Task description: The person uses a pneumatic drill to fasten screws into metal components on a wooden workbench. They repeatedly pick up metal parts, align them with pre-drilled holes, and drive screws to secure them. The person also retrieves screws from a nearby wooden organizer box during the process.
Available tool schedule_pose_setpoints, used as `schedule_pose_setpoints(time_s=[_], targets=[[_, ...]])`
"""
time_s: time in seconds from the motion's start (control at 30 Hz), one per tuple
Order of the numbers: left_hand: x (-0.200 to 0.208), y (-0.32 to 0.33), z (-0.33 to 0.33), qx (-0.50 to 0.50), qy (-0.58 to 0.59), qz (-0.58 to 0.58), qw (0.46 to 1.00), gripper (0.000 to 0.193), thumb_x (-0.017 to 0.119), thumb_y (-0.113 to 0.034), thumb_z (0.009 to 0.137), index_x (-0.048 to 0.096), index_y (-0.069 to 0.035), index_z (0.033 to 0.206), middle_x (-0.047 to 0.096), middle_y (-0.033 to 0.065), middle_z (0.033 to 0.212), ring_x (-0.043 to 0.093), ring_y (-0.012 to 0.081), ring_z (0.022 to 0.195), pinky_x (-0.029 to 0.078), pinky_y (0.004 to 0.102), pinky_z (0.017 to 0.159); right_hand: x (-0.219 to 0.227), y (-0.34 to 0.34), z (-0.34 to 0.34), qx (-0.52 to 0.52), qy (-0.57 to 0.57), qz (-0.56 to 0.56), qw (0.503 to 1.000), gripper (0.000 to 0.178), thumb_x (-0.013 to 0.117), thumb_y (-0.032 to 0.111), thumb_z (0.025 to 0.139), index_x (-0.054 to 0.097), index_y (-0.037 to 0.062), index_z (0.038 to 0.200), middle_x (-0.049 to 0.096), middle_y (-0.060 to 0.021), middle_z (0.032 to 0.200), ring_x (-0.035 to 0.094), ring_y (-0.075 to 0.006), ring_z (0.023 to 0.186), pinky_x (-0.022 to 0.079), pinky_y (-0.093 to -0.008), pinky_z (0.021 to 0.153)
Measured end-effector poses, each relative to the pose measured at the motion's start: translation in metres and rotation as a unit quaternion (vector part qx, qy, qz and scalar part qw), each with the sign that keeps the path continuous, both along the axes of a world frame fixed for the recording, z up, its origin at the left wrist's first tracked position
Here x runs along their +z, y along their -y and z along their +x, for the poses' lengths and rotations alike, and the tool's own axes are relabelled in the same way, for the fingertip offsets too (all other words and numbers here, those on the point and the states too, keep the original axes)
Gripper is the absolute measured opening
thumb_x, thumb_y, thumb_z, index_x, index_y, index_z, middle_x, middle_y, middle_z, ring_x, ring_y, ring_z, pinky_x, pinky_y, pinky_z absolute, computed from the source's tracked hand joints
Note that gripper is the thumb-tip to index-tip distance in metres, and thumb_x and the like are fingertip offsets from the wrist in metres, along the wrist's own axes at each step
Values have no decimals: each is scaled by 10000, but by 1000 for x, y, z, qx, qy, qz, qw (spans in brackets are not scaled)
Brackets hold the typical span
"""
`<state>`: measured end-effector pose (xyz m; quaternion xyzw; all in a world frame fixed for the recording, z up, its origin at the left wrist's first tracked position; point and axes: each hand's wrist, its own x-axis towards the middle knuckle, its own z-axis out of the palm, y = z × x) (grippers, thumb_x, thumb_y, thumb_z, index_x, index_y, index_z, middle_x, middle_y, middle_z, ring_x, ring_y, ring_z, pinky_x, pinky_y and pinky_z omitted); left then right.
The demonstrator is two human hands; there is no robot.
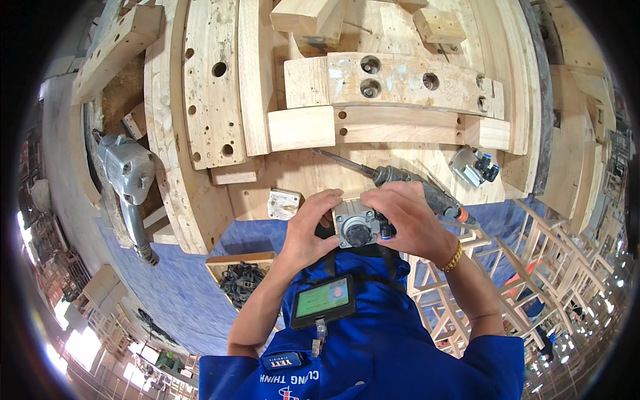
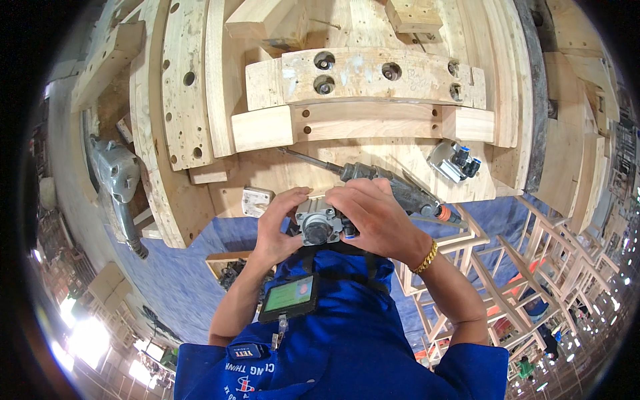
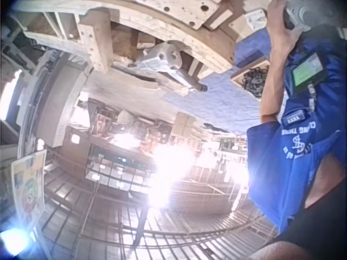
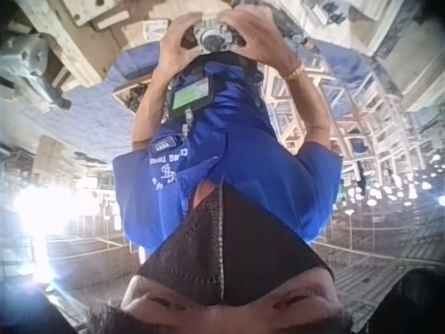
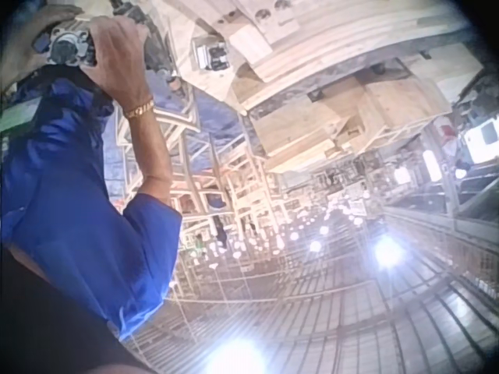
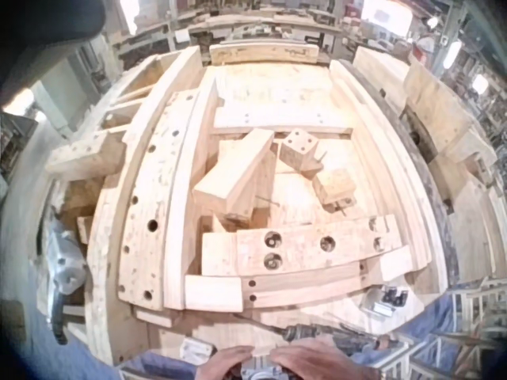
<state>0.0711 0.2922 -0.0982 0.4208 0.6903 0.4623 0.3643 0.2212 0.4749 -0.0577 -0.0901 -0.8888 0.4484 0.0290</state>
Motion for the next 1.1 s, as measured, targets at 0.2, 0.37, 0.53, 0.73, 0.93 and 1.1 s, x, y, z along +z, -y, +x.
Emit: schedule_pose_setpoints(time_s=[0.2, 0.37, 0.53, 0.73, 0.93, 1.1], targets=[[14, 8, 6, 7, 7, 6, 1000, 629, 816, -41, 627, 553, -52, 1197, 563, 137, 1244, 608, 169, 824, 515, 263, 689, 23, 6, 3, 7, 33, 7, 999, 549, 749, 220, 642, 538, 84, 1130, 579, -61, 1144, 515, -264, 1076, 344, -413, 877], [34, 14, 15, 16, -24, 7, 1000, 635, 829, -61, 623, 564, -52, 1199, 578, 128, 1222, 606, 159, 811, 516, 263, 683, 41, 16, 12, -17, -24, 21, 999, 539, 766, 197, 626, 554, 88, 1109, 592, -52, 1088, 526, -254, 1041, 350, -402, 861], [52, 18, 28, 17, -29, -8, 999, 686, 851, -71, 613, 548, -53, 1229, 582, 128, 1210, 630, 171, 917, 539, 268, 712, 52, 23, 24, -24, -17, 35, 999, 555, 775, 198, 630, 559, 86, 1128, 600, -57, 1065, 537, -252, 1030, 349, -391, 880], [68, 22, 34, 5, -23, -8, 1000, 691, 851, -64, 615, 541, -54, 1232, 589, 97, 1168, 636, 158, 899, 537, 270, 728, 71, 31, 36, -28, -5, 39, 999, 559, 775, 199, 642, 555, 86, 1144, 598, -82, 1061, 535, -273, 1037, 357, -400, 911], [79, 18, 37, 19, 16, -9, 1000, 649, 843, -37, 617, 550, -37, 1196, 607, 55, 1050, 628, 119, 855, 533, 253, 718, 73, 37, 38, -57, -59, 78, 994, 509, 771, 194, 651, 573, 76, 1105, 611, -94, 989, 548, -271, 1000, 374, -404, 883], [78, 25, 40, 11, -7, -4, 1000, 613, 825, -14, 638, 548, -27, 1185, 605, 61, 1064, 628, 122, 859, 537, 257, 734, 77, 42, 40, -38, -21, 69, 997, 581, 784, 172, 617, 562, 64, 1143, 599, -112, 1053, 533, -286, 1037, 363, -393, 927]])
